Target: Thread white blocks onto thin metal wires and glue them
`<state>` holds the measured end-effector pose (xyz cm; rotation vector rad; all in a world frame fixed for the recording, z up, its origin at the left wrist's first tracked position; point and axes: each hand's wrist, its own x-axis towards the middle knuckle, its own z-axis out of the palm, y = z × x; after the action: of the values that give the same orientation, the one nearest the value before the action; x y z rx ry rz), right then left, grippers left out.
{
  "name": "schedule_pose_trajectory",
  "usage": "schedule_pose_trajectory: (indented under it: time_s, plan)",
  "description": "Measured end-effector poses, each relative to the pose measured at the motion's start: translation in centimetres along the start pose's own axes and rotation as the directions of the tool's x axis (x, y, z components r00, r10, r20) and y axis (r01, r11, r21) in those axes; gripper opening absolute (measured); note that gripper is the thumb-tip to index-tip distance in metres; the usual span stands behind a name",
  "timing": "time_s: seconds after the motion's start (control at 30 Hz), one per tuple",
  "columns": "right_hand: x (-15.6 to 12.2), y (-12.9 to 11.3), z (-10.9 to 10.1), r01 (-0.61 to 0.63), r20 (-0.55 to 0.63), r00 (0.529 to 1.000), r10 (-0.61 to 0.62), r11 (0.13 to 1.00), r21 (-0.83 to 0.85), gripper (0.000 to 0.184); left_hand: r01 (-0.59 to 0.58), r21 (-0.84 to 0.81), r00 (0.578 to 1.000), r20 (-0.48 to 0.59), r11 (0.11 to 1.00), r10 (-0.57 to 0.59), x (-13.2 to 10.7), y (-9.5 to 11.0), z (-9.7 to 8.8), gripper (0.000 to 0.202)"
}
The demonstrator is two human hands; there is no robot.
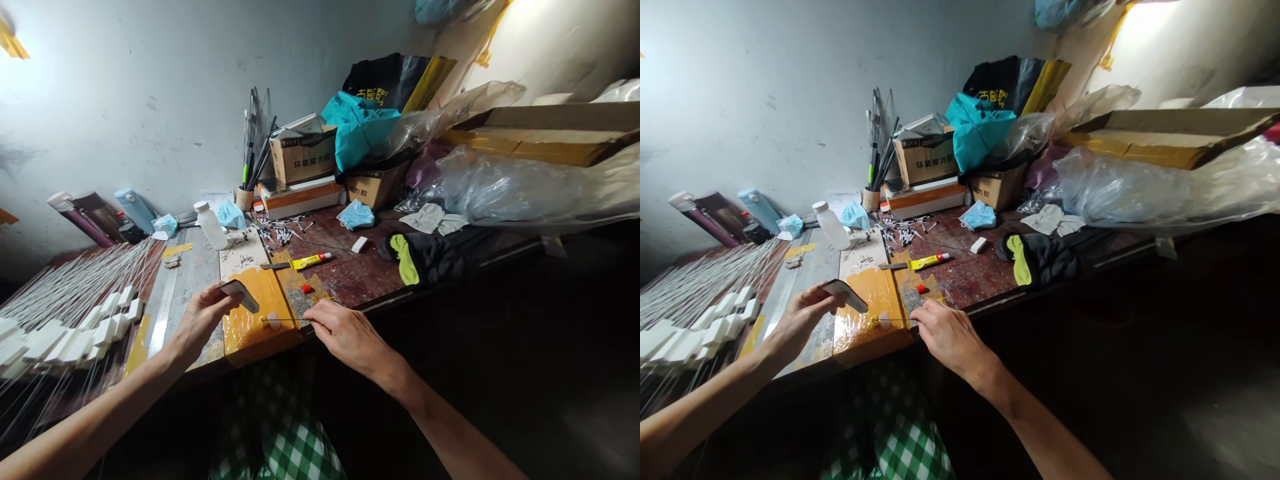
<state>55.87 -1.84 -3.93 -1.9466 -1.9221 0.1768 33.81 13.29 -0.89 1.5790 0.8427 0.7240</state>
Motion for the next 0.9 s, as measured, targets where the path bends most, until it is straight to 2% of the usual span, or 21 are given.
schedule_pose_trajectory:
  time_s: [0.23, 0.37, 0.47, 0.6, 0.77, 0.9]
  plan:
    - [1.1, 0.4, 0.5, -0.039, 0.041, 0.998, 0.041, 0.998, -0.044, 0.026, 0.03, 0.028, 0.999, 0.036, 0.999, -0.031, -0.9, 0.0, -0.8, 0.024]
    - [1.5, 0.6, 0.8, -0.062, 0.049, 0.997, 0.066, 0.996, -0.067, 0.026, 0.053, -0.039, 0.995, 0.09, 0.998, -0.049, -1.4, 0.1, -1.1, 0.026]
    - [1.7, 0.7, 0.7, -0.062, 0.037, 0.997, 0.064, 0.996, -0.061, 0.025, 0.091, -0.087, 0.992, 0.1, 0.992, -0.082, -1.8, 0.1, -1.5, 0.022]
    - [2.1, 1.4, 0.9, -0.068, 0.022, 0.997, 0.069, 0.997, -0.042, 0.022, 0.129, -0.148, 0.986, 0.123, 0.98, -0.112, -2.5, 0.3, -2.3, 0.027]
    - [2.9, 3.1, 2.0, -0.026, -0.01, 1.0, 0.026, 1.0, 0.01, 0.016, 0.028, -0.131, 0.992, 0.13, 0.991, -0.011, -3.8, 0.9, -3.0, 0.03]
    - [3.1, 3.6, 2.8, 0.036, -0.104, 0.994, -0.033, 0.999, 0.027, 0.017, -0.063, -0.009, 0.996, 0.061, 0.998, 0.063, -5.5, 1.3, -3.2, 0.026]
